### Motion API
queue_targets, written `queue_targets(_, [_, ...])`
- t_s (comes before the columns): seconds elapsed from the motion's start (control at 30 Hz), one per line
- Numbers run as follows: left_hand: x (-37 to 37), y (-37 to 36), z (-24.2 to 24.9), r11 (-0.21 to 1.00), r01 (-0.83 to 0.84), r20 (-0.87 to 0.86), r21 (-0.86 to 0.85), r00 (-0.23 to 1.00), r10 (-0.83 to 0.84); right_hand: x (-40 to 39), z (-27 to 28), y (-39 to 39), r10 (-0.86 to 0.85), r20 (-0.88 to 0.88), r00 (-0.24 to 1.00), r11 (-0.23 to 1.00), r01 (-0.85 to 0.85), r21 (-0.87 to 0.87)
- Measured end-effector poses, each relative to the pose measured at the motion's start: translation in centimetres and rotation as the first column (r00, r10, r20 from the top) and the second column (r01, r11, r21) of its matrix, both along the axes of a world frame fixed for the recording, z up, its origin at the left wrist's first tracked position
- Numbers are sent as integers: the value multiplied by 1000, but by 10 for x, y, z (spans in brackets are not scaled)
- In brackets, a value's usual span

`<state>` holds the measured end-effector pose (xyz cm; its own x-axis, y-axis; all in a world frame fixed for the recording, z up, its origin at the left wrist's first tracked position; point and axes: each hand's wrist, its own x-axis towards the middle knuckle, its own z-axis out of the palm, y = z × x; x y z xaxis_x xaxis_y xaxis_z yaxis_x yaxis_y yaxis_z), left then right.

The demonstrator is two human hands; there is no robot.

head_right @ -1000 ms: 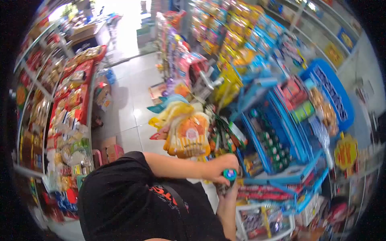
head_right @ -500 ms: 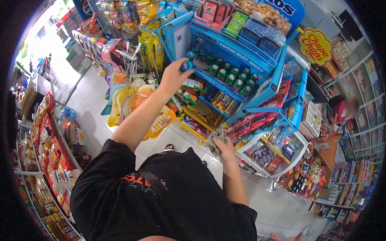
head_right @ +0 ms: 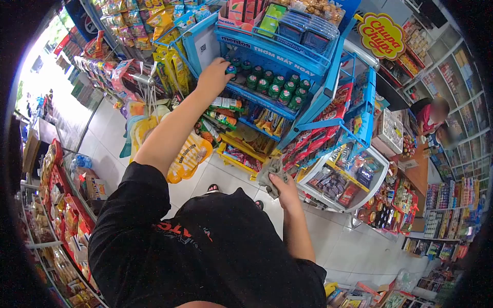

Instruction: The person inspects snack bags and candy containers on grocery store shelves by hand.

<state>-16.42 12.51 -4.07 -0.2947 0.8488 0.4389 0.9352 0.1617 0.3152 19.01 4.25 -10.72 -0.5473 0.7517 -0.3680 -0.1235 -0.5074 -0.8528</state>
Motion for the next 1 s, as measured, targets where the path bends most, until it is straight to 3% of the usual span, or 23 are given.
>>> queue_targets(0.07, [0,-5,0,998,-48,1,34,999,48,-1,1,0,-3,-5,1000,1000,3,1])
queue_targets(0.27, [-17,-3,-8,994,-81,8,-75,997,82,-4,-1,0,39,37,999,999,-40,16])
queue_targets(0.43, [9,-29,15,977,-93,-40,194,994,103,-5,-1,1,116,84,990,989,-122,80])
queue_targets(0.47, [17,-39,26,960,-110,-59,257,990,129,-9,8,-2,74,72,995,995,-78,61])
queue_targets(0.5, [24,-53,37,934,-72,-69,350,992,103,-11,11,-3,34,122,992,987,-52,150])
queue_targets(0.53, [26,-64,35,907,-14,-41,422,999,35,-12,12,-3,1,165,986,970,-41,239])
queue_targets(0.6, [46,-87,23,880,-37,211,474,975,-73,-20,7,-1,-61,204,977,915,-27,402])
queue_targets(0.63, [72,-106,37,925,-76,640,373,742,-197,-22,4,3,-97,209,973,879,-15,477])
queue_targets(0.67, [77,-103,2,947,-49,805,318,541,-242,-28,2,6,-136,208,969,835,-1,550])
queue_targets(0.7, [91,-114,-4,960,36,699,276,679,-226,-36,2,8,-164,178,970,778,16,629])
queue_targets(0.73, [109,-121,-4,975,69,973,209,-111,-201,-45,5,10,-196,140,970,710,42,703])
queue_targets(0.77, [123,-124,-19,986,93,984,138,-127,-125,-54,11,13,-231,97,968,634,74,769])
queue_targets(0.8, [135,-129,-25,973,163,986,166,3,-168,-63,37,10,-287,163,944,422,-28,906])
queue_targets(0.83, [147,-134,-32,955,237,969,179,127,-213,-73,40,8,-260,162,952,349,-63,935])
queue_targets(0.9, [163,-133,-54,930,193,949,313,-91,-301,-88,44,1,-219,173,960,199,-130,971])
queue_targets(0.93, [169,-136,-56,932,67,859,357,-416,-299,-93,53,-1,-192,232,954,181,-197,963])
queue_targets(1.0, [155,-146,-46,933,160,884,324,-401,-238,-97,60,-5,-144,250,958,148,-229,962])
